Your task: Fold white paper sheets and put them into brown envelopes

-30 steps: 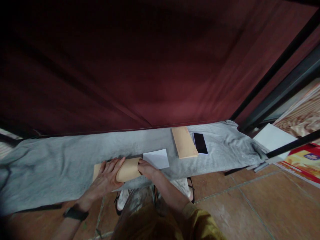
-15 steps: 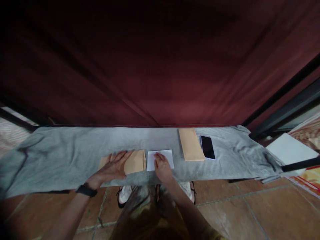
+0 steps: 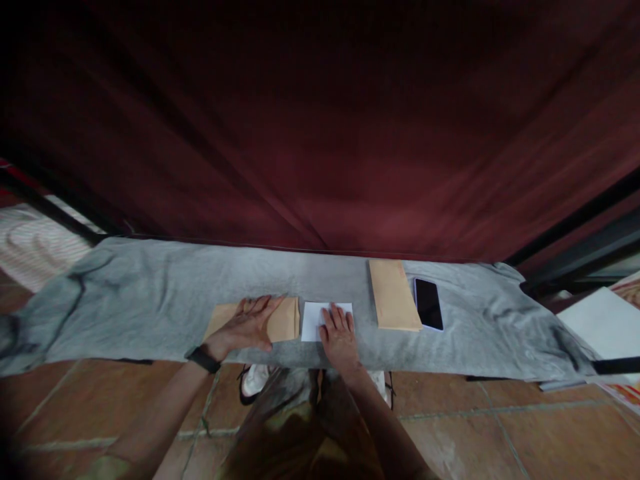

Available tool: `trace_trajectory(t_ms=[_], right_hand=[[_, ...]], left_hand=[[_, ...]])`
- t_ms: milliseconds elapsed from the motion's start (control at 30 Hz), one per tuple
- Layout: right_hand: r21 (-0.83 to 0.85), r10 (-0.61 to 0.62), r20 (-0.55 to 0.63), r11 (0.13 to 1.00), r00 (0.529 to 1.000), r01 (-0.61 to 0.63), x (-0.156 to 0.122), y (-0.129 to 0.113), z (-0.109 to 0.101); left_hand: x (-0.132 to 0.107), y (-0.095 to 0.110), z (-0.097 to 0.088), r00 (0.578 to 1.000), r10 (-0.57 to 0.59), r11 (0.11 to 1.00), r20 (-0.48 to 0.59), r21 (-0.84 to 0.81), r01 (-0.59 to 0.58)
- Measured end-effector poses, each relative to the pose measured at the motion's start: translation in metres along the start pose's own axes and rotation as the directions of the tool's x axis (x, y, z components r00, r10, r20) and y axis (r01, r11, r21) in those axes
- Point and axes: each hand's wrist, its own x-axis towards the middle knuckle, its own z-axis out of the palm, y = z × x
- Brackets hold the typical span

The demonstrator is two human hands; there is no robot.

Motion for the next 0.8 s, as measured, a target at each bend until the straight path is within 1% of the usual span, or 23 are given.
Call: trace_trajectory(t_ms=[167, 300, 433, 533, 667, 800], right_hand=[[-0.118, -0.031, -0.031, 0.993, 0.999, 0.027, -0.002, -0.001, 0.003], [-0.194, -0.061, -0.064, 0.980, 0.996, 0.047, -0.004, 0.000, 0.005], [-0.221, -0.071, -0.056, 0.974, 0.996, 0.057, -0.004, 0.002, 0.006], [-0.234, -0.081, -0.039, 0.970, 0.996, 0.070, -0.004, 0.003, 0.007], [-0.251, -0.083, -0.034, 0.965, 0.996, 0.072, -0.005, 0.005, 0.008], [-0.260, -0.097, -0.034, 0.962, 0.995, 0.085, -0.006, 0.006, 0.010]], left_hand=[[-0.005, 0.008, -0.002, 0.999, 0.007, 0.998, -0.043, 0.067, -0.004], [-0.009, 0.018, 0.002, 0.988, 0.024, 0.989, -0.151, 0.145, -0.002], [-0.013, 0.033, 0.005, 0.952, 0.076, 0.957, -0.296, 0.289, 0.014], [-0.015, 0.047, 0.002, 0.918, 0.097, 0.926, -0.384, 0.372, 0.058], [-0.014, 0.060, -0.001, 0.889, 0.100, 0.910, -0.446, 0.402, 0.099], [-0.012, 0.066, 0.000, 0.867, 0.112, 0.918, -0.486, 0.385, 0.098]])
